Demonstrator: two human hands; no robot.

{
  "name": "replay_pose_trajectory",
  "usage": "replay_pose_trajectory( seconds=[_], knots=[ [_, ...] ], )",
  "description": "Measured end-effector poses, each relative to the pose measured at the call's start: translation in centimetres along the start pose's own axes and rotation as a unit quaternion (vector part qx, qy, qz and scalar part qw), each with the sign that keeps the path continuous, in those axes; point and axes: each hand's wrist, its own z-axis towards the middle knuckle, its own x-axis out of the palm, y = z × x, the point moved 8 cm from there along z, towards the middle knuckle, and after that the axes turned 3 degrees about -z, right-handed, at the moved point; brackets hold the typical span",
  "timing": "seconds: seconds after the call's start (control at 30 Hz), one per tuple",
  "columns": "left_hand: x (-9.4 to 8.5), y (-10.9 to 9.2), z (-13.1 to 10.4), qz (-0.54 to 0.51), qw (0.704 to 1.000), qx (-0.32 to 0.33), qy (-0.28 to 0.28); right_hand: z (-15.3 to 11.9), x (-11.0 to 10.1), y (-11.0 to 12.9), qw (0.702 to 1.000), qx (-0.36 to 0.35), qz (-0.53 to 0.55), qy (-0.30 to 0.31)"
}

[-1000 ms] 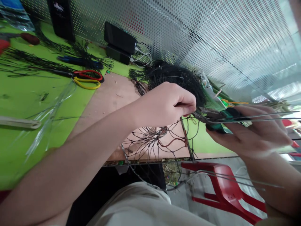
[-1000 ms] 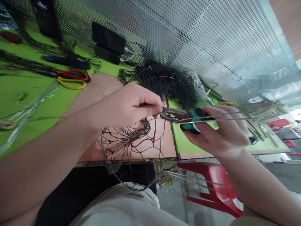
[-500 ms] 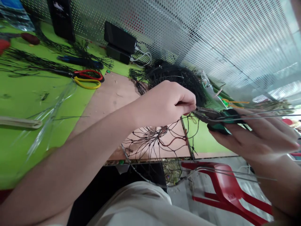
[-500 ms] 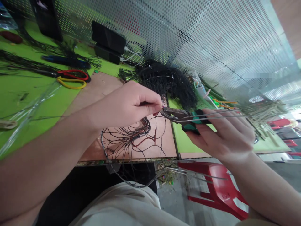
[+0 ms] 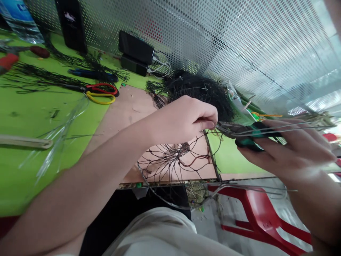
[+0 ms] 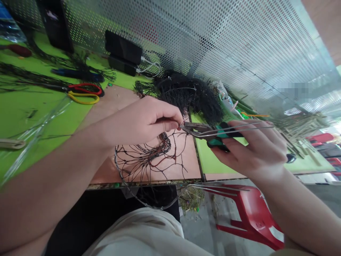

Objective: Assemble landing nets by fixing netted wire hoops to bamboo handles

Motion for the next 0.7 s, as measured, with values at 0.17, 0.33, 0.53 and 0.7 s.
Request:
replay_pose_trajectory(
  seconds=[0.17, 0.33, 0.53, 0.7],
  knots=[
    [0.0, 0.3, -0.4, 0.026, 0.999, -0.022, 0.010, -0.6, 0.2, 1.5, 0.997, -0.073, -0.015, -0.020],
    [-0.1, 0.3, -0.6, 0.046, 0.998, -0.022, 0.026, -1.6, 0.6, 0.3, 0.999, 0.025, 0.031, -0.028],
    [-0.8, 0.3, -0.4, 0.065, 0.995, -0.059, 0.046, -5.1, 1.2, -3.2, 0.961, 0.234, 0.149, -0.010],
    [-3.6, -0.6, 0.2, 0.025, 0.997, -0.057, -0.050, -8.1, 0.8, -5.1, 0.895, 0.399, 0.197, -0.001]
  ],
)
